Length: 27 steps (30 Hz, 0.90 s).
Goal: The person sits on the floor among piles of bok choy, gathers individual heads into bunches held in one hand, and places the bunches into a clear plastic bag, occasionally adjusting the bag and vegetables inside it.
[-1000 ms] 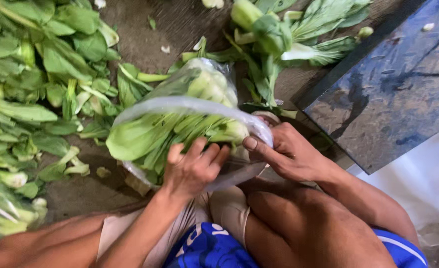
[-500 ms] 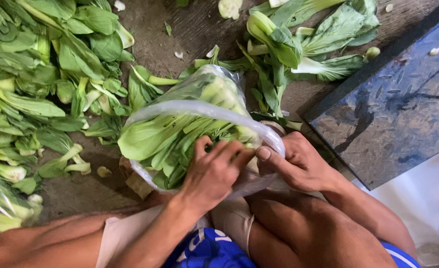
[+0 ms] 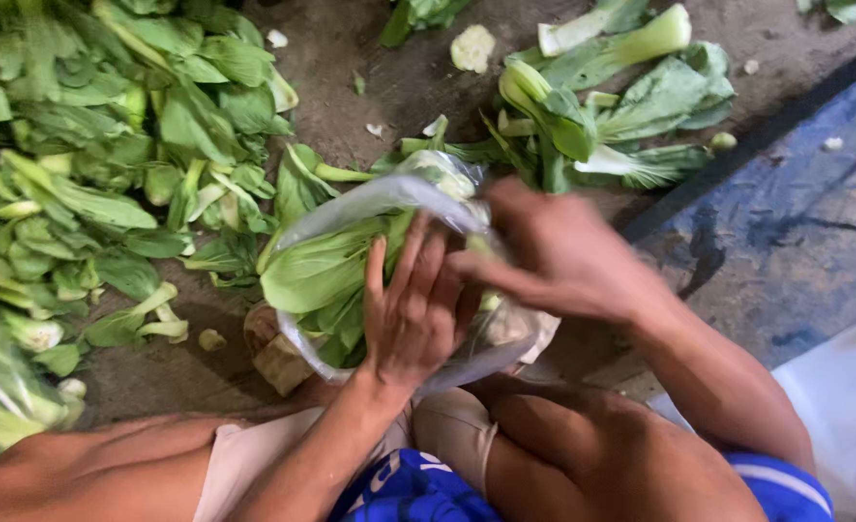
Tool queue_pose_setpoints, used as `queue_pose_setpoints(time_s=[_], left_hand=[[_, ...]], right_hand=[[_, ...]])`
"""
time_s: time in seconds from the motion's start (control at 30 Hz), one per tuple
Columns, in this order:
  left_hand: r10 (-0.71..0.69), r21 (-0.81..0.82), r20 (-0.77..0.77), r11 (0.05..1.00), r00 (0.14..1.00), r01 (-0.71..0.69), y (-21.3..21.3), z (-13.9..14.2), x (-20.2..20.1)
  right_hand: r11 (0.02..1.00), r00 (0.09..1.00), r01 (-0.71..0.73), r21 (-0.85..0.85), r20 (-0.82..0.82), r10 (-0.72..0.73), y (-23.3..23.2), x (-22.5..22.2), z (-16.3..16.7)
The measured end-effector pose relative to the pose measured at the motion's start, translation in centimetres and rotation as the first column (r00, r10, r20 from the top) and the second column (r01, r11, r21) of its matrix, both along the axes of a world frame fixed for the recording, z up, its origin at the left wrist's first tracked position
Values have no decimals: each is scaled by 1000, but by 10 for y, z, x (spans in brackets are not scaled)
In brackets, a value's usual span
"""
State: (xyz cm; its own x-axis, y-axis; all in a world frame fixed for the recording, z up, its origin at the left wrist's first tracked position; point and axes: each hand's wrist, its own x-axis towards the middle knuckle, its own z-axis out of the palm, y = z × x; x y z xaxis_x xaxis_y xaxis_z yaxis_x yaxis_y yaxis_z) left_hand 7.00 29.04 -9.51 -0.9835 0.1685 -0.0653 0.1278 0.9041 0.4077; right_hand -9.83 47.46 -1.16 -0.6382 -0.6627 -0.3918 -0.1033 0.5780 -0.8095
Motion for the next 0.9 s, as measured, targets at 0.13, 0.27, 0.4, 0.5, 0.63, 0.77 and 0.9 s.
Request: queue_pose_setpoints(time_s=[0.13,0.27,0.4,0.5,0.63,0.77,0.9], left_hand=[[-84,-47,-66,996,994,81,0,-18,-22],[-52,-4,-81,999,995,52,-1,-13,-29],[4,250,-177,967,984,41,-7,30,-38],[205,478,-297,877,932,-41,-12,71,-56],[61,360,-469,924,881,127,-18,89,-132],[-37,295,-279,947,960,123,6,15,-269],[-108,-30,-316,994,943,104,33,-83,-348]], right_hand=[[969,980,22,-244,-187,-70,-8,21,3],[964,993,46,-263,-92,-72,12,1,-7],[862,940,319,-394,13,-342,24,-64,-68],[951,802,245,189,-590,-90,17,-80,-127],[928,764,356,-114,-536,-359,27,-71,-153],[466,644,700,-541,195,-740,50,-49,-125],[347,484,798,-492,180,-856,83,-18,-94]])
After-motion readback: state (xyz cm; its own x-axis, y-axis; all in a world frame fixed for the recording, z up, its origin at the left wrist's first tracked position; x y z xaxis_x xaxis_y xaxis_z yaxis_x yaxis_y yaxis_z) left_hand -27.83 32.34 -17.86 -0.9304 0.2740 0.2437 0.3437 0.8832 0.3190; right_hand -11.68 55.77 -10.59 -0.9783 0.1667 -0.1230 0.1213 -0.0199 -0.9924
